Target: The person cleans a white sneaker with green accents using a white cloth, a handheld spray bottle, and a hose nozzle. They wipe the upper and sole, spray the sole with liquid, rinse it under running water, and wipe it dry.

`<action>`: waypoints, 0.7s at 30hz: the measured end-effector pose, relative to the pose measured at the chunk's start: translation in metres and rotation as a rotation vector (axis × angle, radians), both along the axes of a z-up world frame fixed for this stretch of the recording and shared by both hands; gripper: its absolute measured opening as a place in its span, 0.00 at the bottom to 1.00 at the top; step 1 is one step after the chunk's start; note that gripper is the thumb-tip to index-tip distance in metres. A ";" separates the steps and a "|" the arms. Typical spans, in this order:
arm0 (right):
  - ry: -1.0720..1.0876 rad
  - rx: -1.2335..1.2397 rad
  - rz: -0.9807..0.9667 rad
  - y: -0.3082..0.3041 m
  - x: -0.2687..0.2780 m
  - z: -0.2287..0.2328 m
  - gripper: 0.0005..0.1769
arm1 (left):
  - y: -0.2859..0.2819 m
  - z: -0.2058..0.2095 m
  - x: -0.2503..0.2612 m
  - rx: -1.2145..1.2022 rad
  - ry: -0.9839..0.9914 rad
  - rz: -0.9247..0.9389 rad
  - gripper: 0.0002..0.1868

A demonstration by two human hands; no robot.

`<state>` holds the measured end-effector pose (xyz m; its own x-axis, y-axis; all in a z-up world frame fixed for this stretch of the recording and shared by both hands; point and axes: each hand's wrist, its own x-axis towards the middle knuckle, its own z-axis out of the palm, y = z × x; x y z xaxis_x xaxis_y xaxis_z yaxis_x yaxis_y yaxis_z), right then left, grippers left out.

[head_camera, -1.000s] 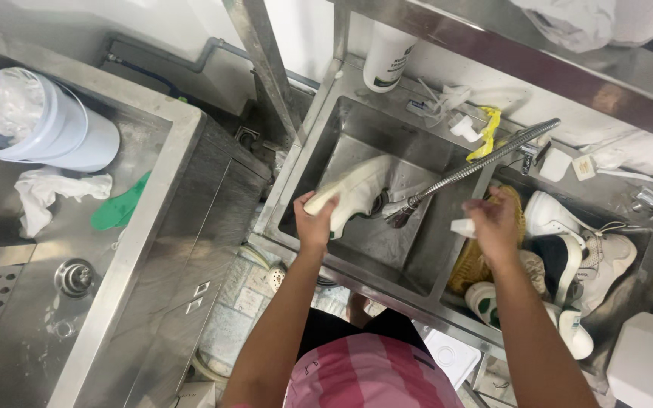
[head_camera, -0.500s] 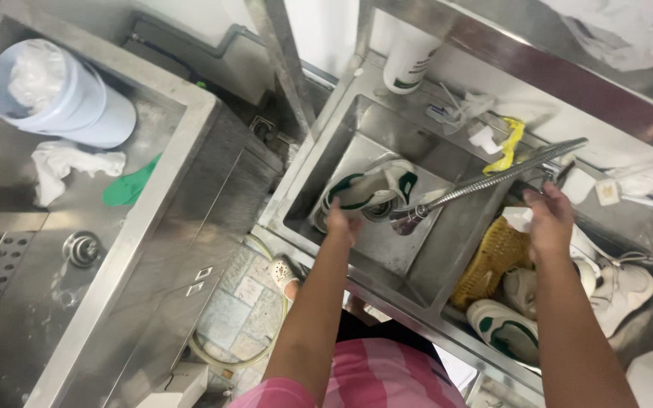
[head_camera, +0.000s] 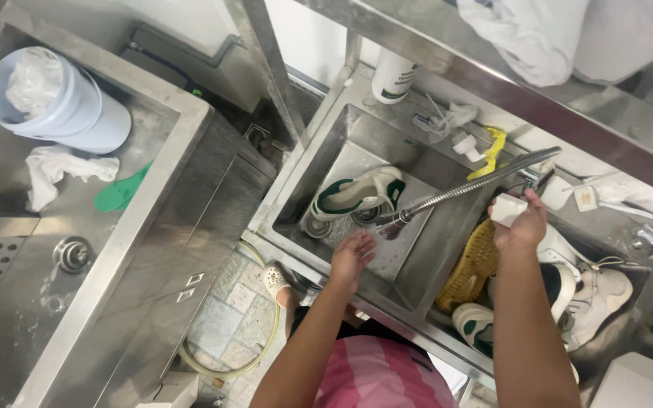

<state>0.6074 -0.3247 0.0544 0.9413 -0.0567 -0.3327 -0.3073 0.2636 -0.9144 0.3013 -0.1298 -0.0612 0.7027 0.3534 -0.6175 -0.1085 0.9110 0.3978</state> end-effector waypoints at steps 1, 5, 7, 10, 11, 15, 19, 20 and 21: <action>-0.021 -0.013 0.016 -0.002 -0.002 0.001 0.10 | -0.001 0.006 0.000 0.010 -0.013 -0.005 0.21; -0.085 -0.074 0.064 -0.001 -0.006 0.009 0.08 | -0.001 0.030 0.006 0.051 -0.006 -0.042 0.20; -0.075 -0.110 0.046 0.003 -0.007 0.015 0.07 | 0.000 0.043 0.008 0.006 -0.035 -0.048 0.20; -0.069 -0.140 0.028 0.004 -0.003 0.029 0.07 | -0.001 0.056 0.009 -0.027 -0.074 -0.066 0.20; -0.106 -0.133 0.058 0.002 -0.002 0.032 0.06 | -0.002 0.058 0.009 -0.034 -0.074 -0.069 0.20; -0.273 -0.054 0.164 0.002 0.020 0.041 0.05 | -0.003 0.057 0.004 -0.050 -0.065 -0.067 0.20; -0.161 -0.069 0.216 0.002 0.042 0.056 0.16 | -0.004 0.056 -0.002 -0.046 -0.080 -0.078 0.23; -0.130 -0.046 0.218 0.003 0.046 0.059 0.16 | -0.004 0.055 -0.004 -0.051 -0.083 -0.083 0.24; -0.098 -0.024 0.220 0.003 0.049 0.060 0.16 | -0.003 0.055 -0.005 -0.056 -0.086 -0.087 0.24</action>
